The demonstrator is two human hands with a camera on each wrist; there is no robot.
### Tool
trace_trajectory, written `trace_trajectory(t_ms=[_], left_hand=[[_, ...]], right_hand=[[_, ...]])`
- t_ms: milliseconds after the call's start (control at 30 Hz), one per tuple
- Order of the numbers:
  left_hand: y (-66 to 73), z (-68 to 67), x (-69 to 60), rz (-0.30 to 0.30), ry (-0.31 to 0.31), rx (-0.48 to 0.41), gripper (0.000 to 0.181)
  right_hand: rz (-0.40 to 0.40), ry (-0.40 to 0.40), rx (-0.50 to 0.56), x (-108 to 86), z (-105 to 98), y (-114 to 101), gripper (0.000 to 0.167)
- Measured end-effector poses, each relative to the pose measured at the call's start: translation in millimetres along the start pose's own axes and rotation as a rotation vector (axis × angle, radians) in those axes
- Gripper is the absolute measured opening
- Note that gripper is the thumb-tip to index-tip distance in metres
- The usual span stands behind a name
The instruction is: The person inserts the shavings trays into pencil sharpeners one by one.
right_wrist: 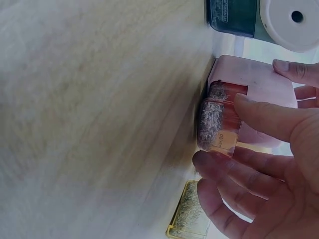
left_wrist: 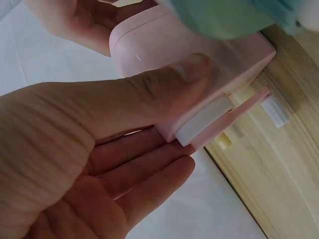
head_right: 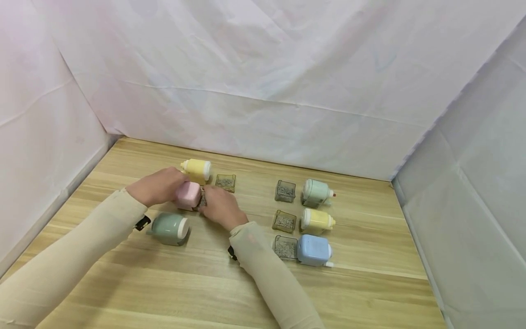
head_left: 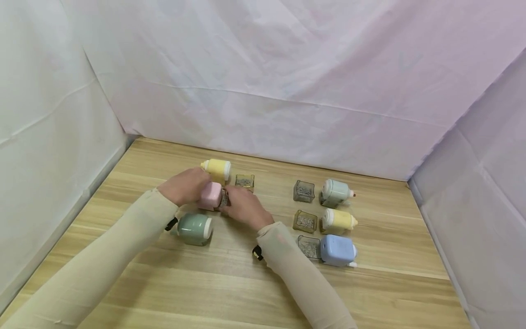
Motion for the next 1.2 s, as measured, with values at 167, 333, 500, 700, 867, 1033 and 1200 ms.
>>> trace_trajectory(t_ms=[167, 333, 500, 700, 867, 1033, 1200], left_hand=[[0.4, 0.4, 0.1, 0.002, 0.002, 0.02, 0.018], [-0.3, 3.0, 1.9, -0.014, 0.001, 0.014, 0.018], [-0.9, 3.8, 3.1, -0.03, -0.002, 0.01, 0.018], [-1.4, 4.2, 2.3, -0.045, -0.01, 0.023, 0.019], [-1.3, 4.9, 2.7, -0.037, -0.005, 0.027, 0.019], [-0.6, 5.4, 3.4, -0.008, 0.014, 0.02, 0.022], [-0.7, 4.3, 3.1, -0.008, 0.014, 0.026, 0.022]], right_hand=[[0.005, -0.015, 0.008, -0.2, 2.2, -0.6, 0.046], [0.015, -0.033, 0.036, -2.9, 1.6, 2.8, 0.049], [0.049, -0.05, 0.047, -7.9, -2.6, 10.0, 0.058], [0.061, -0.07, -0.012, -13.6, -6.7, 16.8, 0.058], [-0.01, -0.107, -0.032, -18.2, -2.8, 15.8, 0.04], [-0.082, -0.131, -0.083, -21.0, 4.5, 11.5, 0.041], [-0.114, -0.126, -0.112, -21.2, 6.7, 8.1, 0.043]])
Point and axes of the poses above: each hand's wrist, its own x-axis towards the middle knuckle, its own z-axis out of the palm, y = z × x, the point moved 7 cm from there along x, towards the middle knuckle, and after that the axes turned 12 degrees about -x, right-handed, at the moved point
